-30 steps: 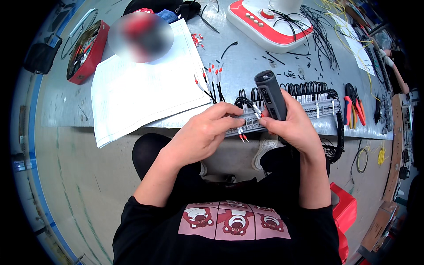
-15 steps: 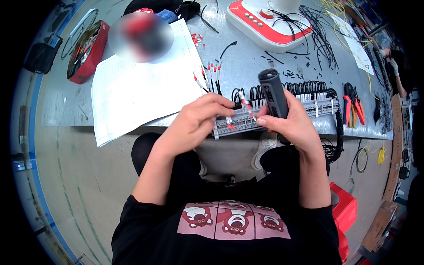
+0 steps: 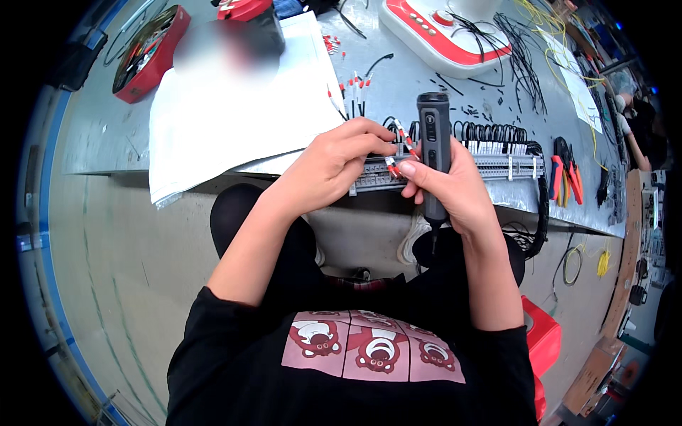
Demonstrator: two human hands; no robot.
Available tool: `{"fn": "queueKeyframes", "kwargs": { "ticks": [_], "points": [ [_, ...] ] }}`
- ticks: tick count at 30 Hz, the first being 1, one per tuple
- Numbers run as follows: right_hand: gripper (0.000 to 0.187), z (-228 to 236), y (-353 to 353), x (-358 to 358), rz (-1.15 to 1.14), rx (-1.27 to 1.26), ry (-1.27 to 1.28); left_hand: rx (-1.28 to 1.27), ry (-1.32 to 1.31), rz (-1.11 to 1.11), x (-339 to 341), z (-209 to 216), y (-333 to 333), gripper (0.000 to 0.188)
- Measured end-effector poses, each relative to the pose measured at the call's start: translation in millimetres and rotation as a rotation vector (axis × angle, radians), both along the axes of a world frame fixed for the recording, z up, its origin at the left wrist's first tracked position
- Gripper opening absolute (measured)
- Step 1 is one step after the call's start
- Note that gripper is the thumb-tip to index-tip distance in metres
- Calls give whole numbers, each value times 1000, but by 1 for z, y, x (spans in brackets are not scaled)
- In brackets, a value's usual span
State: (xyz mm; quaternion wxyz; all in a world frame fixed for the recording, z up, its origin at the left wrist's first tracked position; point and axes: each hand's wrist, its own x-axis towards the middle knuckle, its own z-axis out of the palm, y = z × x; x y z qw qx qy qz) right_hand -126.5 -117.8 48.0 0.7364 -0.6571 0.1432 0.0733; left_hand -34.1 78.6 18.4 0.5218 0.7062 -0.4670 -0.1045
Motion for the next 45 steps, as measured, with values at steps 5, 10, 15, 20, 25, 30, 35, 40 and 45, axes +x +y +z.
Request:
{"fn": "queueKeyframes", "kwargs": {
  "ticks": [5,10,15,20,25,30,35,40,45],
  "points": [
    [36,10,15,-1,-35,-72,62,-81,-45,-25,2,-12,3,37],
    [37,1,15,-4,-75,-82,68,-79,-1,2,-3,-13,3,23],
    [34,4,16,-3,-4,-125,68,-173,8,62,-9,-18,4,20],
    [37,2,14,-3,-35,-102,16,-97,78,218,-10,-11,-3,16],
    [42,-2,15,-5,-64,-113,-6,9,39,395,-10,-2,-4,24],
    [38,-4,25,-4,-107,-153,-59,-1,508,199,-10,-2,-13,25],
    [35,-3,36,-3,-120,-251,-121,-163,737,185,-4,-17,-25,19],
    [33,-13,42,-4,-112,-281,-221,-199,752,154,-5,-22,-23,17],
    [33,-4,29,-6,-113,-242,-99,-138,636,185,3,-18,-26,17]
  ]
}}
